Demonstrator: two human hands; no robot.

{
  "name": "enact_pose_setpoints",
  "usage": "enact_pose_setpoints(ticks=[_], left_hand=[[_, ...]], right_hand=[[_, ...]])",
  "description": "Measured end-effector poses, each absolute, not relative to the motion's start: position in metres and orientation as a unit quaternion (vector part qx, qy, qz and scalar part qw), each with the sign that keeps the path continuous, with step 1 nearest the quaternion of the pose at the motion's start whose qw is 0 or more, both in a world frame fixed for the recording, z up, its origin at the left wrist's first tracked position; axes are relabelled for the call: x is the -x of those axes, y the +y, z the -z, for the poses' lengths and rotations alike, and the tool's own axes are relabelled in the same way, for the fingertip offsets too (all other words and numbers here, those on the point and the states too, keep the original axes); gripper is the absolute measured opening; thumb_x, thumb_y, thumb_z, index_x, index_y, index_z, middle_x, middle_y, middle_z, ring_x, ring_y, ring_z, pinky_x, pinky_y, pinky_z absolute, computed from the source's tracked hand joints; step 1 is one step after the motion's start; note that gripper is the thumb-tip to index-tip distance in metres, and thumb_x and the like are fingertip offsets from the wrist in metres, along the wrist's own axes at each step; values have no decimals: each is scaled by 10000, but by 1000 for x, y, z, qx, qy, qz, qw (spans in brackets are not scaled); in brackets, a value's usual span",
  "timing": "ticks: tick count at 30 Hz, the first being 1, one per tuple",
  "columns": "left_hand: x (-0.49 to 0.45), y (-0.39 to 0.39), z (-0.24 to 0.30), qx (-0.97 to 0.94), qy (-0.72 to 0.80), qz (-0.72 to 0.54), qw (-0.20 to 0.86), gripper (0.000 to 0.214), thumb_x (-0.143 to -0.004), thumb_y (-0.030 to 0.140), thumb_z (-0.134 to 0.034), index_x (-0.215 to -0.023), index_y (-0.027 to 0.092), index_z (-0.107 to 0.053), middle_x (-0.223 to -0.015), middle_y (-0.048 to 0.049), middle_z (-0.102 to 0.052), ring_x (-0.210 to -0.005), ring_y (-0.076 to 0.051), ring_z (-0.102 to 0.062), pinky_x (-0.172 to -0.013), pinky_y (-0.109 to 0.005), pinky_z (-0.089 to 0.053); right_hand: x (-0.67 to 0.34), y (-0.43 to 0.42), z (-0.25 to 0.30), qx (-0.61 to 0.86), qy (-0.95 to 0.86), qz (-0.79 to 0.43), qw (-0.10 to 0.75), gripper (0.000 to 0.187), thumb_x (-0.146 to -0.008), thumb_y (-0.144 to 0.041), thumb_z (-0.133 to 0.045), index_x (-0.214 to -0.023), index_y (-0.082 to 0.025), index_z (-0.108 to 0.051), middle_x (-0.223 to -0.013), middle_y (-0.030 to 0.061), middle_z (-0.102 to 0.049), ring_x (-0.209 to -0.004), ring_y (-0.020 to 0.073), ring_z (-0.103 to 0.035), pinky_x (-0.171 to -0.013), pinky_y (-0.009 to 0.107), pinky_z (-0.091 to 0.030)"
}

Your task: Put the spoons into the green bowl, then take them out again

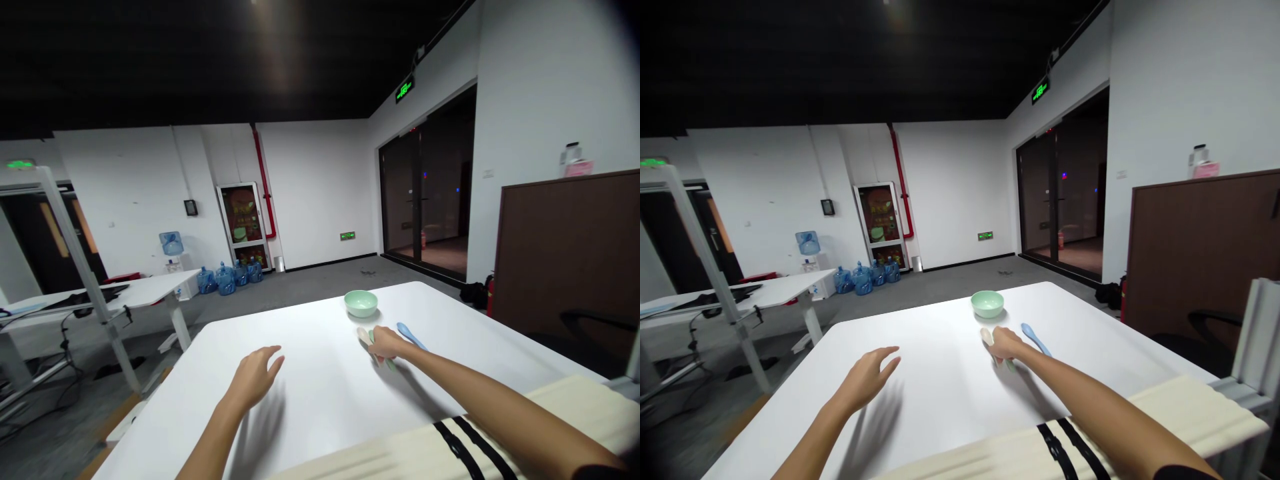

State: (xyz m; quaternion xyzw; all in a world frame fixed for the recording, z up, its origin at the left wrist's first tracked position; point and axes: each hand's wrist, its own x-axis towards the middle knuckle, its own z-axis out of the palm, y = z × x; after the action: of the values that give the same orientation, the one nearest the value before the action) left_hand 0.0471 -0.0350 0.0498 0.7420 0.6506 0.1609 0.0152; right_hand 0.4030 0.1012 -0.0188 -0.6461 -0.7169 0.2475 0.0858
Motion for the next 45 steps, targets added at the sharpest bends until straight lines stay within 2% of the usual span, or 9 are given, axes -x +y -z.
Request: enact_pose_setpoints(ticks=[4,15,20,26,37,41,45], left_hand=[[-47,-35,-50,-742,650,-165,14,532,-954,507,-367,-1307,203,-623,-1361,-65,-646,-1282,-263,-575,-1081,-390,-422],[-45,-33,-47,-741,650,-171,8,507,-954,509,-382,-1295,228,-630,-1348,-60,-656,-1273,-261,-584,-1068,-377,-426],[-44,-34,-47,-741,649,-171,7,507,-953,510,-379,-1295,232,-630,-1352,-54,-653,-1275,-260,-582,-1064,-377,-431],[-46,-35,-49,-740,654,-159,11,527,-959,502,-364,-1308,202,-620,-1365,-63,-643,-1286,-258,-572,-1069,-380,-427],[-43,-32,-46,-739,653,-165,15,525,-949,515,-375,-1304,220,-624,-1358,-57,-648,-1284,-261,-574,-1067,-384,-431],[-43,-31,-46,-741,650,-166,15,527,-950,508,-374,-1310,213,-619,-1357,-62,-649,-1278,-261,-578,-1067,-392,-432],[-42,-31,-46,-743,649,-163,17,533,-956,495,-364,-1318,194,-613,-1368,-68,-640,-1283,-258,-573,-1074,-395,-426]], right_hand=[[-400,96,16,649,-715,-248,83,246,-677,-267,-731,-521,-164,-572,-583,95,-672,-573,201,-608,-563,304,-482],[-396,101,20,662,-714,-227,26,179,-707,-238,-684,-583,-156,-583,-634,79,-688,-591,181,-636,-562,257,-488],[-399,108,29,658,-712,-243,29,145,-703,-233,-694,-679,-187,-559,-628,55,-689,-594,187,-641,-561,266,-483],[-402,116,40,664,-702,-254,29,210,-689,-225,-699,-791,-219,-517,-591,20,-682,-556,186,-641,-551,267,-472],[-398,103,21,677,-691,-251,40,197,-693,-257,-730,-725,-206,-542,-577,48,-661,-572,196,-634,-569,285,-447],[-401,103,15,687,-689,-226,58,165,-741,-301,-682,-750,-177,-573,-654,84,-678,-639,207,-642,-593,290,-419],[-406,108,18,698,-706,-101,69,170,-739,-310,-654,-802,-160,-603,-944,146,-701,-868,256,-654,-655,299,-403]])
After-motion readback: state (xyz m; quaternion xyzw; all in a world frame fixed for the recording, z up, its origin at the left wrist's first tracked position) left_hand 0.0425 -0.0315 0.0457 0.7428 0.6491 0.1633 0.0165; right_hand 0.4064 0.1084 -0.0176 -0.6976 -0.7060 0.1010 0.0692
